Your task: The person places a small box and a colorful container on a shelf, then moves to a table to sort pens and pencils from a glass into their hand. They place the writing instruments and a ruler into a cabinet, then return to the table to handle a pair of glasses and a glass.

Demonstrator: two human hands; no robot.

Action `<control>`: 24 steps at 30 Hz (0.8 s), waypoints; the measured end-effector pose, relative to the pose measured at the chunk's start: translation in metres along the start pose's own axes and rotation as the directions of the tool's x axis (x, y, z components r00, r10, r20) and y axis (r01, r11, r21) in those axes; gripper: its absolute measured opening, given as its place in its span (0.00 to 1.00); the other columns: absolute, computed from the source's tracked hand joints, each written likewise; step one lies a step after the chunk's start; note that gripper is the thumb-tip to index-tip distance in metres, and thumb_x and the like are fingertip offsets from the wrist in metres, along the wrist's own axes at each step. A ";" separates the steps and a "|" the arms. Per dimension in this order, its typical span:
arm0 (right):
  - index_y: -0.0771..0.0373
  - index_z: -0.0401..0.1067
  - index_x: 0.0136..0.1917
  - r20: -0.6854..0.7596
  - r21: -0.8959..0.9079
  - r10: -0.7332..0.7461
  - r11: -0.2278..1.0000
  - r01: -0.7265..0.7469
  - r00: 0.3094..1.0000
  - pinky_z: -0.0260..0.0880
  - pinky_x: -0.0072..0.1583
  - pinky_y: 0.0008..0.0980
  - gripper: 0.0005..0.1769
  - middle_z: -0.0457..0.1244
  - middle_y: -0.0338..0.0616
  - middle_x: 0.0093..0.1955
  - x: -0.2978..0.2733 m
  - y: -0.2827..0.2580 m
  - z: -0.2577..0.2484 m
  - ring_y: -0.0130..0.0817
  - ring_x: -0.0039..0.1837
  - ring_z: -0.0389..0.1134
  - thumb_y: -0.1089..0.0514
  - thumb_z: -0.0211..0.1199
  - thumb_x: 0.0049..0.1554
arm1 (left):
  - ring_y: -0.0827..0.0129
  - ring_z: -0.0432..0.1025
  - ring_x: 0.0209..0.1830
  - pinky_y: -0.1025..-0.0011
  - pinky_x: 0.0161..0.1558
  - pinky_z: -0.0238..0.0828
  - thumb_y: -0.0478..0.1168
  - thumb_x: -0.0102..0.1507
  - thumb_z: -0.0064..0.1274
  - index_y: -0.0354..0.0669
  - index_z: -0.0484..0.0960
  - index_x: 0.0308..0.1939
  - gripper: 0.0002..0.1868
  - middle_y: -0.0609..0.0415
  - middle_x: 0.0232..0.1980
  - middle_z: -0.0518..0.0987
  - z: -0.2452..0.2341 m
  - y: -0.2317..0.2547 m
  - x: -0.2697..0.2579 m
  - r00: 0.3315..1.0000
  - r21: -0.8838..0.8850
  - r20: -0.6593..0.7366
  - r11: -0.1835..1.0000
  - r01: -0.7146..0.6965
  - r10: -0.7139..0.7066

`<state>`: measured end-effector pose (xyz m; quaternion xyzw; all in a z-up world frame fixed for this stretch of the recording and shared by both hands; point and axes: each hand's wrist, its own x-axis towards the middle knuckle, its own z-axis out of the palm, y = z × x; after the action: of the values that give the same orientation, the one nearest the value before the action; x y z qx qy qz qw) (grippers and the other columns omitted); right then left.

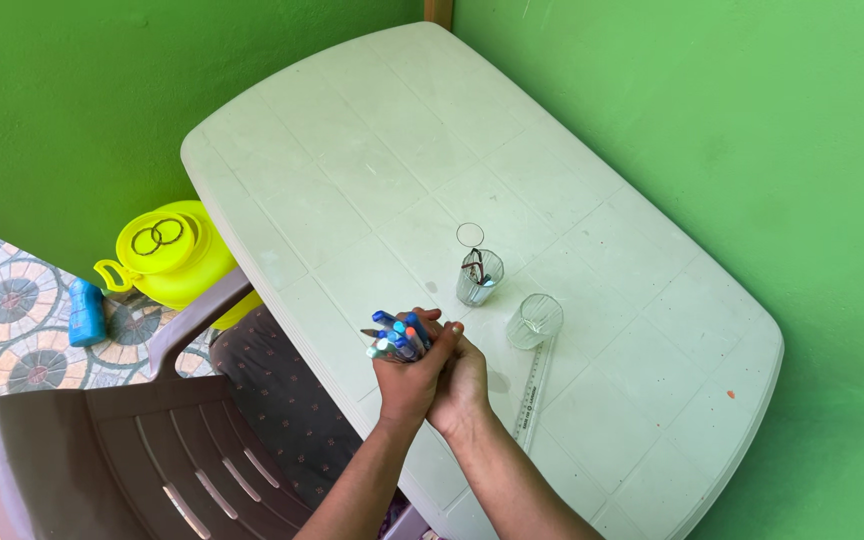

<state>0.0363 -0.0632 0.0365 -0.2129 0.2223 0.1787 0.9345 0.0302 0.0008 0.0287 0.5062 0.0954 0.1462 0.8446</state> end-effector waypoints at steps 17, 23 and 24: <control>0.69 0.69 0.50 -0.028 -0.478 -0.258 0.852 0.213 0.966 0.73 0.48 0.39 0.23 0.66 0.53 0.48 0.011 0.004 -0.012 0.39 0.46 0.70 0.48 0.43 0.68 | 0.80 0.69 0.33 0.79 0.38 0.70 0.33 0.55 0.69 0.41 0.73 0.48 0.22 0.62 0.33 0.74 0.018 0.014 -0.007 0.990 0.060 -0.081 0.991 0.123 -0.118; 0.65 0.75 0.57 -0.133 -0.668 -0.323 0.727 0.156 0.937 0.72 0.55 0.29 0.27 0.69 0.44 0.52 -0.002 0.004 -0.002 0.27 0.53 0.72 0.46 0.40 0.67 | 0.80 0.65 0.31 0.78 0.35 0.66 0.33 0.61 0.65 0.39 0.74 0.38 0.12 0.62 0.32 0.72 0.009 0.000 -0.002 0.980 -0.109 -0.106 0.982 0.154 -0.166; 0.66 0.75 0.57 -0.097 -0.647 -0.344 0.735 0.204 0.934 0.72 0.55 0.29 0.27 0.69 0.46 0.52 -0.002 0.005 0.000 0.28 0.52 0.72 0.47 0.40 0.67 | 0.79 0.64 0.30 0.76 0.33 0.64 0.33 0.62 0.65 0.38 0.73 0.35 0.13 0.61 0.31 0.72 0.008 -0.003 -0.001 0.979 -0.116 -0.107 0.980 0.163 -0.175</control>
<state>0.0327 -0.0596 0.0363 -0.5594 0.2134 0.0784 0.7971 0.0320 -0.0076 0.0304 0.4410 0.1794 0.1081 0.8727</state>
